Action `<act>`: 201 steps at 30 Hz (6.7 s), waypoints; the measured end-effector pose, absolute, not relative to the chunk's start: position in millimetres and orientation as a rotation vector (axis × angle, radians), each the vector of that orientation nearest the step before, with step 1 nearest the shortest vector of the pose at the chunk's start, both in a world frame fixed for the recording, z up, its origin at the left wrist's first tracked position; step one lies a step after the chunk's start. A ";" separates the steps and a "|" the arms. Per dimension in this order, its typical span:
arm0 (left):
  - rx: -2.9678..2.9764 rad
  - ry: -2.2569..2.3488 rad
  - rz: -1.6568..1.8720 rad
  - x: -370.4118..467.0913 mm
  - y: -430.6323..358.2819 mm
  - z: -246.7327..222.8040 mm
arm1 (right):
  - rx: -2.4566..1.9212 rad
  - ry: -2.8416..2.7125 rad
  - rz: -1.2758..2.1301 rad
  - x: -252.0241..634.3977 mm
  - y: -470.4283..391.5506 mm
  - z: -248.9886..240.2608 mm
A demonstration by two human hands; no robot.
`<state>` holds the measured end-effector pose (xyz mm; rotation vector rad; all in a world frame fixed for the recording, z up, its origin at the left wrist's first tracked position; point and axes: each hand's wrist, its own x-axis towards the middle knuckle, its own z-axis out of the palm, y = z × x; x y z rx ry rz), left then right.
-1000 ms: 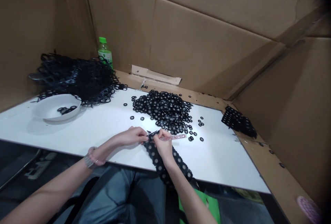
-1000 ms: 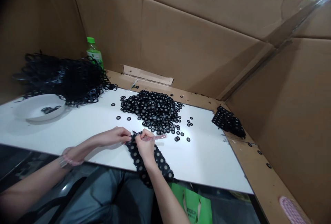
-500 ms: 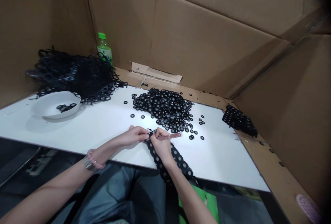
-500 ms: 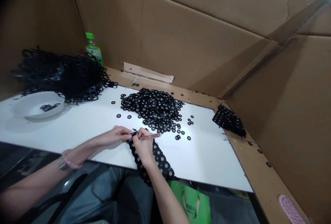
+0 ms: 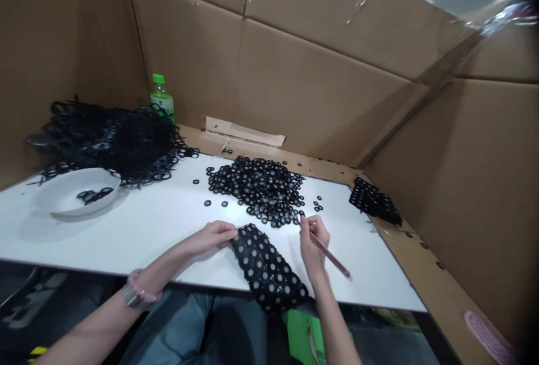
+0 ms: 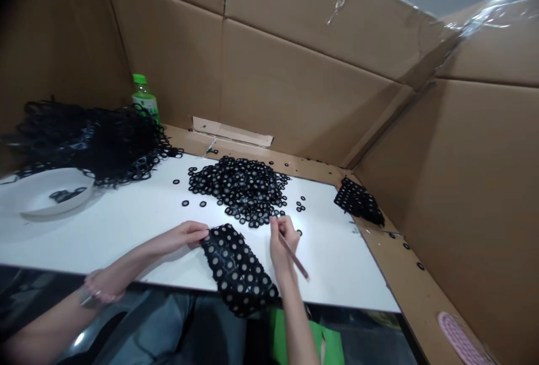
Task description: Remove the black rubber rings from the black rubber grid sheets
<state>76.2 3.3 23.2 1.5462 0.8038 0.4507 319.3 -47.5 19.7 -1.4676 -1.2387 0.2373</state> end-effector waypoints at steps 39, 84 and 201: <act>2.010 0.816 0.805 98.7 -68.9 88.9 | -1.320 -0.749 0.906 234.1 -124.5 53.4; 1.883 0.567 1.406 123.0 78.1 198.0 | -1.099 -1.202 0.899 271.6 30.7 172.1; 2.364 0.488 1.272 133.9 75.8 186.0 | -1.041 -1.639 0.983 289.4 43.1 174.6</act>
